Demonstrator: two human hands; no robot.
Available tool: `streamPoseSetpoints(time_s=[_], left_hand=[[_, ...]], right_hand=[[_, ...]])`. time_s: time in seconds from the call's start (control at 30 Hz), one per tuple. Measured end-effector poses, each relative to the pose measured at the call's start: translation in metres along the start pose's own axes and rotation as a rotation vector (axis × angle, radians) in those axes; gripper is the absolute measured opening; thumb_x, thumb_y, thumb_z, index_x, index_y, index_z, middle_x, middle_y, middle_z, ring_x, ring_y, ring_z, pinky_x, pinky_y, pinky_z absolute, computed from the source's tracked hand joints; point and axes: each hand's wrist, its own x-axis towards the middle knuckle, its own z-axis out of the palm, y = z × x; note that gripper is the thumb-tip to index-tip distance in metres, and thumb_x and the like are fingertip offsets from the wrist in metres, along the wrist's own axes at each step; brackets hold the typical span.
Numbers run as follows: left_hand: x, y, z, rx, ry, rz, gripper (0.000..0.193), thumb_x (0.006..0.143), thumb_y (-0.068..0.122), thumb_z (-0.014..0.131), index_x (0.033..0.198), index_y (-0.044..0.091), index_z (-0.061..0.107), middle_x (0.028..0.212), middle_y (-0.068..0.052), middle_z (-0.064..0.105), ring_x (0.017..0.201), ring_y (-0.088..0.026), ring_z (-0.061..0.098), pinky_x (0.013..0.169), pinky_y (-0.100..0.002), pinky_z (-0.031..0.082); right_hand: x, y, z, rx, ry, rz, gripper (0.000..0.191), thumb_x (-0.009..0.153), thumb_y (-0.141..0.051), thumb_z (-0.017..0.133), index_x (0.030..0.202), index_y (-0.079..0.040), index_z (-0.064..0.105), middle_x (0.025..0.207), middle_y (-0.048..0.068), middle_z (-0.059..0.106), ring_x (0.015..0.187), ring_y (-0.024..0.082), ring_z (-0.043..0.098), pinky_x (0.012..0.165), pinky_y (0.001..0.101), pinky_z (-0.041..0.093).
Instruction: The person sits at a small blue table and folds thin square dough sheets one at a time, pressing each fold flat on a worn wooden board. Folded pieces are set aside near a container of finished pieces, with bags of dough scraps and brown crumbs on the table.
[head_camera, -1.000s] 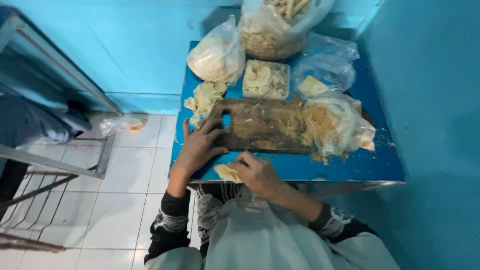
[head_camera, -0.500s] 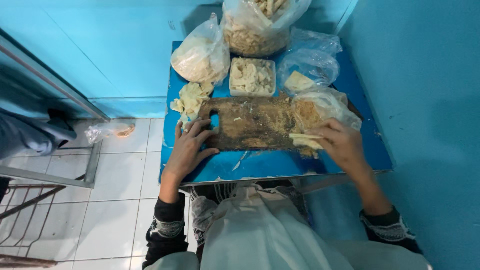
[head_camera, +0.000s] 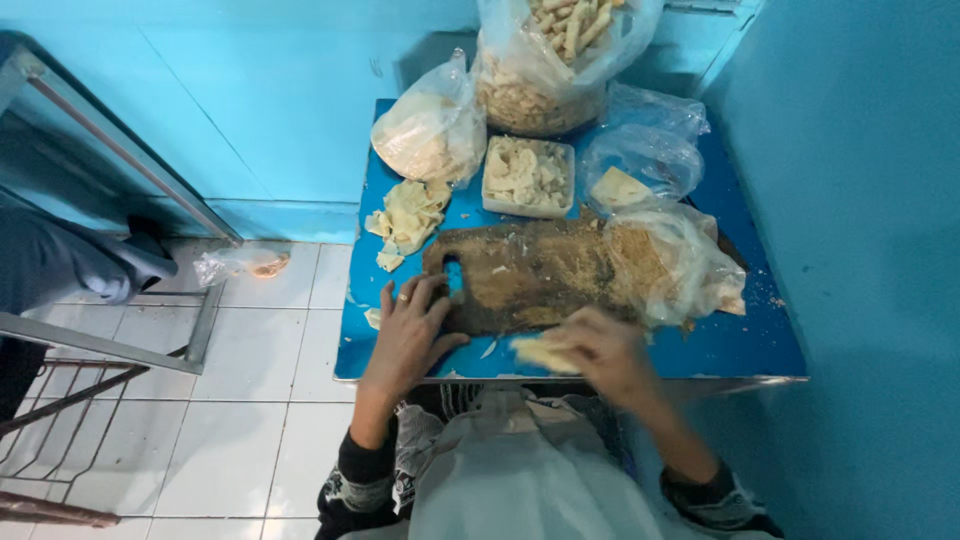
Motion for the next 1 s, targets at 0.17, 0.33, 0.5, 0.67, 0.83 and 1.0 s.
streamPoseSetpoints(time_s=[0.17,0.33,0.5,0.67,0.83,1.0], left_hand=[[-0.011,0.006,0.005,-0.032,0.053,-0.024,0.051,0.077,0.036,0.081,0.122,0.013,0.070,0.135,-0.010,0.057,0.135,-0.034,0.046,0.111,-0.066,0.027],[-0.017,0.007,0.008,-0.180,0.149,-0.068,0.044,0.078,0.031,0.082,0.115,0.008,0.071,0.129,-0.012,0.064,0.135,-0.036,0.051,0.113,-0.065,0.027],[-0.019,-0.001,0.008,-0.215,0.222,-0.097,0.013,0.089,0.016,0.074,0.100,0.010,0.071,0.122,-0.007,0.070,0.124,-0.029,0.063,0.115,-0.062,0.030],[-0.005,-0.001,0.013,-0.186,0.248,-0.165,0.005,0.090,0.007,0.068,0.095,0.008,0.070,0.120,-0.005,0.071,0.111,-0.029,0.067,0.114,-0.064,0.030],[0.011,0.003,0.016,-0.136,0.346,-0.194,0.009,0.092,0.010,0.071,0.102,0.009,0.071,0.118,-0.008,0.069,0.109,-0.030,0.067,0.110,-0.059,0.036],[0.026,0.017,0.030,-0.743,0.359,-0.263,0.040,0.093,0.015,0.075,0.130,0.001,0.065,0.113,-0.011,0.068,0.098,-0.020,0.066,0.081,-0.032,0.055]], right_hand=[[0.024,0.010,0.000,0.255,0.092,0.221,0.019,0.090,-0.011,0.072,0.109,-0.010,0.076,0.103,0.005,0.074,0.092,0.020,0.074,0.078,0.0318,0.061],[0.057,-0.004,0.023,0.046,-0.047,0.037,0.018,0.087,-0.014,0.077,0.103,-0.006,0.077,0.091,0.012,0.069,0.081,0.028,0.068,0.072,0.0386,0.054],[0.086,0.000,0.006,-0.312,0.077,0.060,0.014,0.091,-0.012,0.070,0.102,-0.008,0.077,0.095,0.014,0.067,0.087,0.032,0.066,0.073,0.0448,0.051],[0.094,-0.002,0.032,-0.096,0.040,-0.216,0.014,0.094,-0.017,0.069,0.101,-0.007,0.075,0.094,0.011,0.068,0.086,0.027,0.066,0.082,0.0447,0.052],[0.103,0.010,0.034,-0.135,0.063,0.032,0.018,0.093,-0.011,0.071,0.109,-0.003,0.073,0.104,0.014,0.072,0.087,0.026,0.069,0.076,0.0406,0.056],[0.104,0.023,0.019,0.559,0.008,0.323,0.022,0.096,-0.007,0.070,0.118,-0.003,0.074,0.104,0.009,0.078,0.089,0.013,0.072,0.077,0.0294,0.060]])
